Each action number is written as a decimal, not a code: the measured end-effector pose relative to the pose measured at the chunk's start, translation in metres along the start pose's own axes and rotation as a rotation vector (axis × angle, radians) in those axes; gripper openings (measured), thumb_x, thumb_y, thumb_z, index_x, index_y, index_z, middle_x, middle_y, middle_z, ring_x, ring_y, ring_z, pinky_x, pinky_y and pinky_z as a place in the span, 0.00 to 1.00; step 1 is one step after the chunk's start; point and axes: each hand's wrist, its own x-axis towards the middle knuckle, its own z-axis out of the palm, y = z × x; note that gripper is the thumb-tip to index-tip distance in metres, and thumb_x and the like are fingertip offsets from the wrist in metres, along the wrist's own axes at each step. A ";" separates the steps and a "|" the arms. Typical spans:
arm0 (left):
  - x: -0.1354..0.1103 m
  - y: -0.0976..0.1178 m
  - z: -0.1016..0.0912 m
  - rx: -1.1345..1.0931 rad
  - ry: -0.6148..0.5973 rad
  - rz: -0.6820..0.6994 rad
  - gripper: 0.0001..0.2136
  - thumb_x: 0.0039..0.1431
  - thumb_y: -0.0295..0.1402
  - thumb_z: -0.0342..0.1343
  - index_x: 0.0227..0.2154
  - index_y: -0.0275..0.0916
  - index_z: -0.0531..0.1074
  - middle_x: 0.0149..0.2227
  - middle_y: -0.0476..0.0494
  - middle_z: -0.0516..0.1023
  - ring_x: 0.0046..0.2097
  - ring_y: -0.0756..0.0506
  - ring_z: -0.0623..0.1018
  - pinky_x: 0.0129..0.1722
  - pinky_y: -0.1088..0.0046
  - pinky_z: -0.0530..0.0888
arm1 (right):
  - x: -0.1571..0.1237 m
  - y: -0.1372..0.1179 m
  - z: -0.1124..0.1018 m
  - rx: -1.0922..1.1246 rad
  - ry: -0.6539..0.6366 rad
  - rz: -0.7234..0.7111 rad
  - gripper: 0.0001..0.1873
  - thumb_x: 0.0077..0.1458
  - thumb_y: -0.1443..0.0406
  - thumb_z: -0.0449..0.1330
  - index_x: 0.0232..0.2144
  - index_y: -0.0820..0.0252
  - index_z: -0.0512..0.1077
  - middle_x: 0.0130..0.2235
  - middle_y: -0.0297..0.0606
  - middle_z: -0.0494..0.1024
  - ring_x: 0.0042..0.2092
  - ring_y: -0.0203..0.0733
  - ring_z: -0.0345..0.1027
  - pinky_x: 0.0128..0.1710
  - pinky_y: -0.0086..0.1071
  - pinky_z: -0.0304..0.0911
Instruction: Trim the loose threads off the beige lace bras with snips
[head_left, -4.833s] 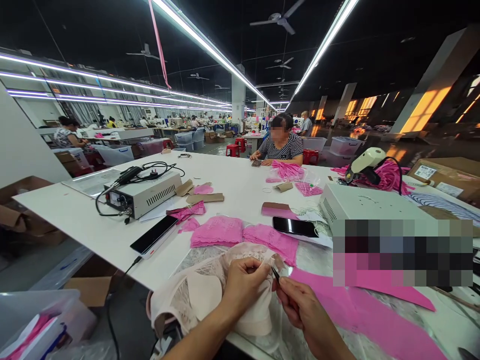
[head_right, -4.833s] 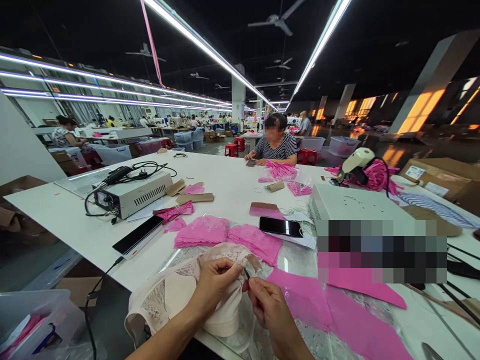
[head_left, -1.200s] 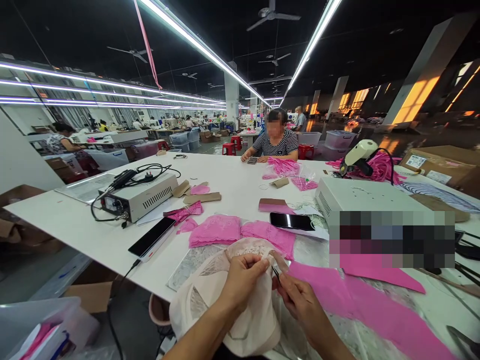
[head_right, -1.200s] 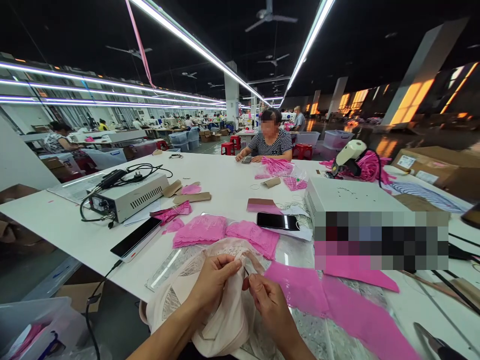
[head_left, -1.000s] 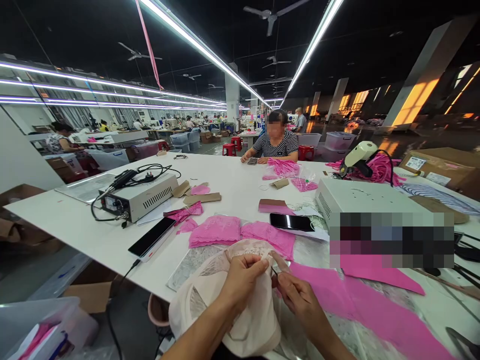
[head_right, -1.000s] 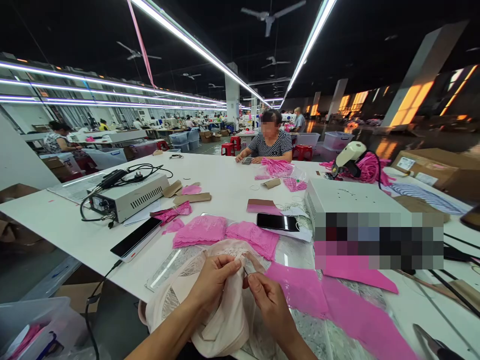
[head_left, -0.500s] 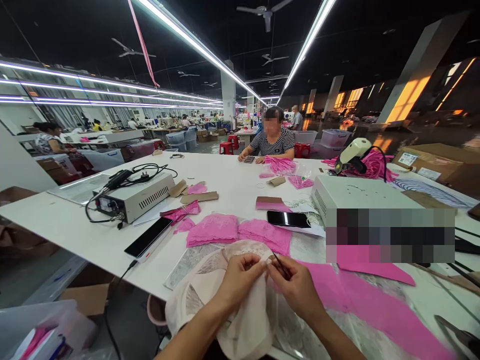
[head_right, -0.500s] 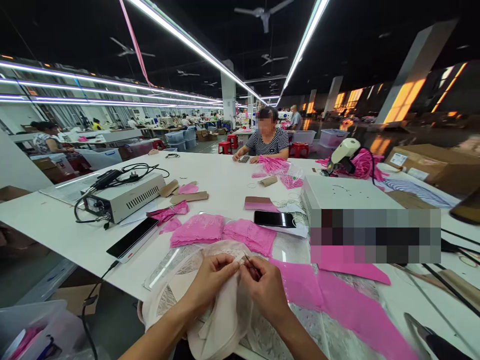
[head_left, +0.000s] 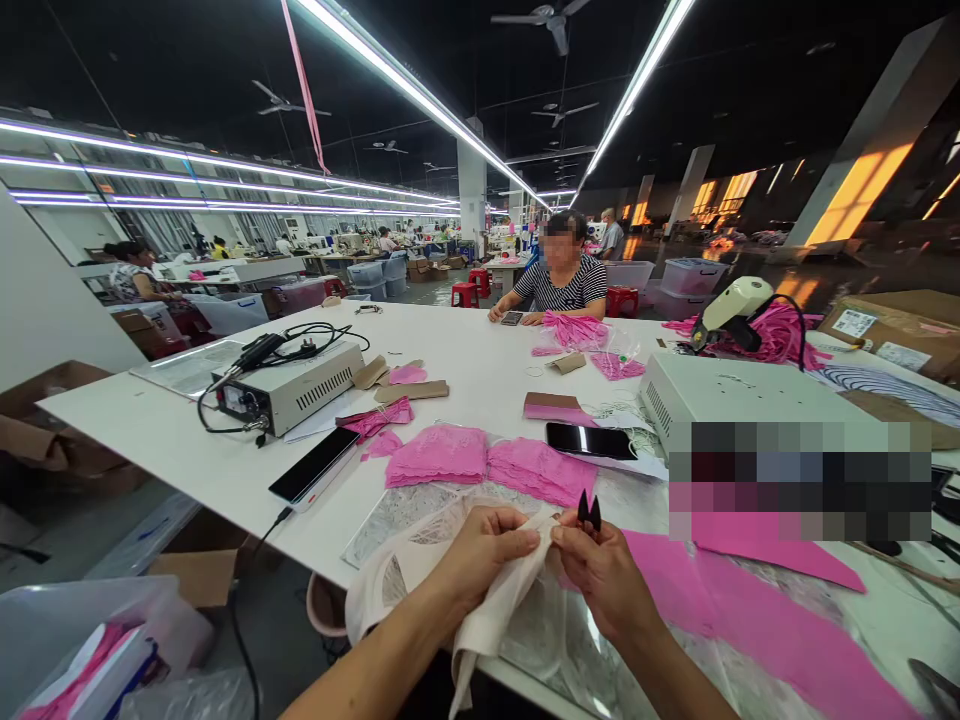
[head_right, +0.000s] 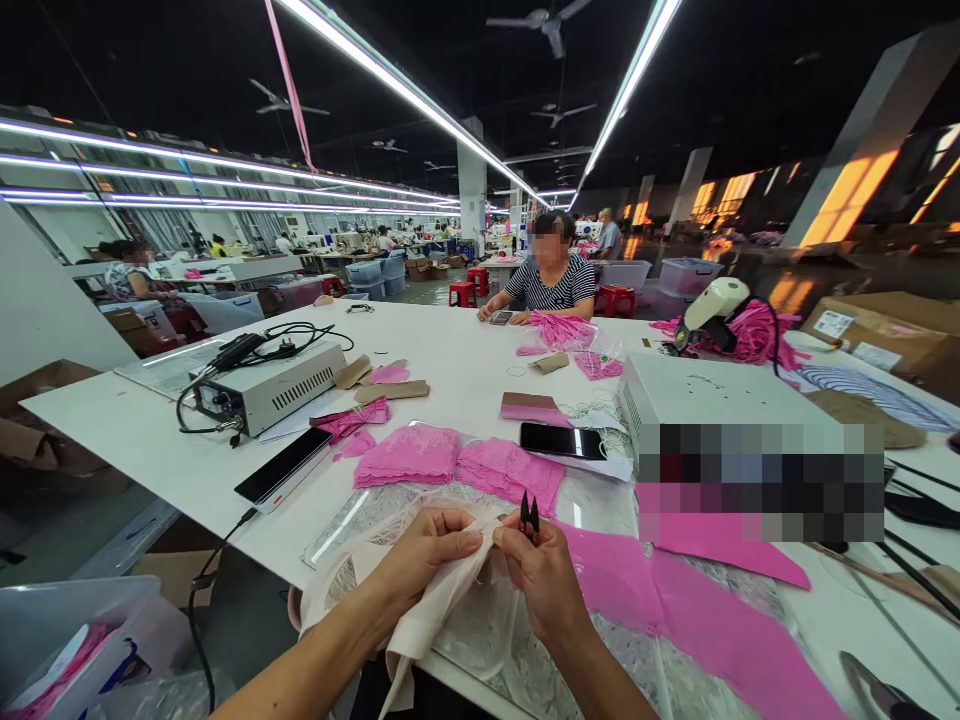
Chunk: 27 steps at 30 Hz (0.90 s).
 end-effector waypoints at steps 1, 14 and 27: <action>0.001 -0.002 0.000 -0.029 -0.009 -0.013 0.16 0.29 0.39 0.69 0.18 0.32 0.72 0.17 0.51 0.69 0.19 0.54 0.62 0.22 0.77 0.54 | -0.001 0.001 0.000 0.010 -0.004 0.001 0.13 0.38 0.59 0.61 0.16 0.57 0.60 0.13 0.19 0.46 0.16 0.26 0.33 0.16 0.26 0.35; -0.002 -0.007 0.007 0.405 0.111 0.224 0.12 0.46 0.40 0.58 0.19 0.35 0.69 0.20 0.52 0.64 0.25 0.51 0.62 0.25 0.76 0.58 | -0.006 0.003 -0.016 -0.276 0.007 -0.121 0.17 0.44 0.54 0.63 0.19 0.60 0.66 0.20 0.28 0.60 0.24 0.34 0.52 0.23 0.29 0.50; -0.004 -0.005 0.008 0.600 0.159 0.340 0.13 0.49 0.36 0.54 0.15 0.36 0.65 0.17 0.52 0.60 0.24 0.50 0.60 0.25 0.74 0.56 | 0.001 0.001 -0.012 -0.278 -0.001 -0.119 0.15 0.45 0.56 0.61 0.17 0.58 0.63 0.17 0.25 0.56 0.20 0.32 0.47 0.19 0.28 0.46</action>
